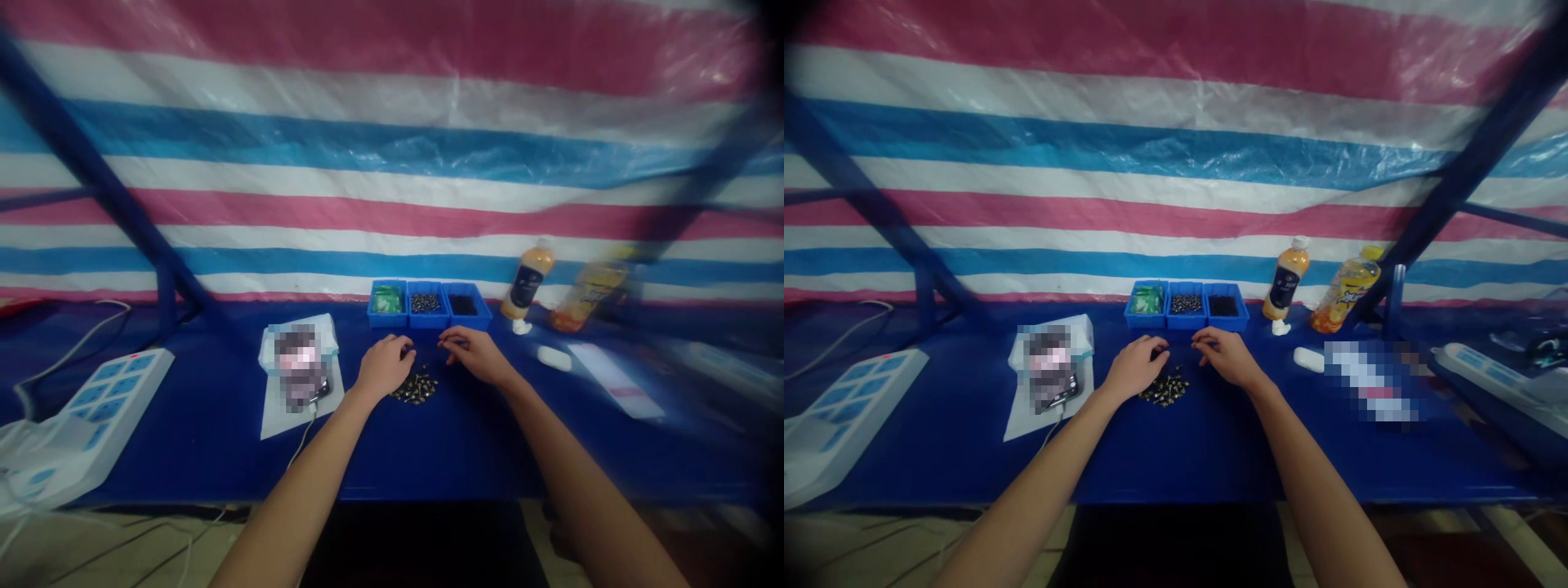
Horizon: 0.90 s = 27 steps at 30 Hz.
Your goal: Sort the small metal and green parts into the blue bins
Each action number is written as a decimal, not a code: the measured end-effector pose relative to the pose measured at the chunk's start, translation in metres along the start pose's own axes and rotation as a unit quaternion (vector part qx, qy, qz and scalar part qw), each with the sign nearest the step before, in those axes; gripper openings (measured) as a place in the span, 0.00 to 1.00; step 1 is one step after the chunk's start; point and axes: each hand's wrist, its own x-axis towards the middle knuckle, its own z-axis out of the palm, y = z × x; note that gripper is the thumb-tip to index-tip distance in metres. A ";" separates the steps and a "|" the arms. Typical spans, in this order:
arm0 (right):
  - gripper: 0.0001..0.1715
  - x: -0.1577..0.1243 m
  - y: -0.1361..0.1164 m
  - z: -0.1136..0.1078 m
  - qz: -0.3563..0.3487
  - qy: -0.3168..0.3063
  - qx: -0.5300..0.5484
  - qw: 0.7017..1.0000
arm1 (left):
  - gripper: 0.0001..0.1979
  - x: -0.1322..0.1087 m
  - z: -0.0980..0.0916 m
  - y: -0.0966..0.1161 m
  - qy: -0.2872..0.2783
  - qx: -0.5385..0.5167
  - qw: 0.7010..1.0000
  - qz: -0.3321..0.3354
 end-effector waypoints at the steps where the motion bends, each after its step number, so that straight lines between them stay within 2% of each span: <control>1: 0.14 0.000 -0.001 0.000 0.013 0.001 0.014 1.000 | 0.14 0.000 0.001 -0.001 0.001 -0.001 1.000 0.002; 4: 0.12 0.001 -0.001 -0.003 0.043 0.022 0.021 0.999 | 0.14 0.001 0.002 -0.002 0.002 -0.003 1.000 0.000; 8: 0.08 0.001 0.001 -0.012 0.071 0.036 -0.069 0.994 | 0.14 0.001 0.003 -0.003 -0.001 -0.005 1.000 0.000; 10: 0.09 -0.001 0.003 -0.016 0.051 0.014 -0.137 0.989 | 0.14 0.001 0.002 -0.003 0.000 -0.007 1.000 0.002; 12: 0.14 -0.002 0.005 -0.017 -0.002 -0.025 -0.187 0.982 | 0.13 0.001 0.002 -0.003 0.001 -0.007 1.000 0.003; 15: 0.20 0.000 0.009 -0.010 -0.087 -0.074 -0.227 0.967 | 0.13 0.001 0.003 -0.003 0.004 -0.007 1.000 0.004; 17: 0.20 0.004 0.012 -0.002 -0.115 -0.074 -0.260 0.956 | 0.13 0.001 0.003 -0.003 0.004 -0.007 1.000 0.008; 23: 0.11 0.015 0.015 0.021 -0.069 -0.028 -0.334 0.939 | 0.13 0.001 0.004 -0.004 0.009 -0.008 1.000 0.011; 27: 0.10 0.012 0.010 0.024 -0.065 -0.018 -0.281 0.957 | 0.15 0.002 0.005 -0.001 0.038 -0.003 0.998 0.044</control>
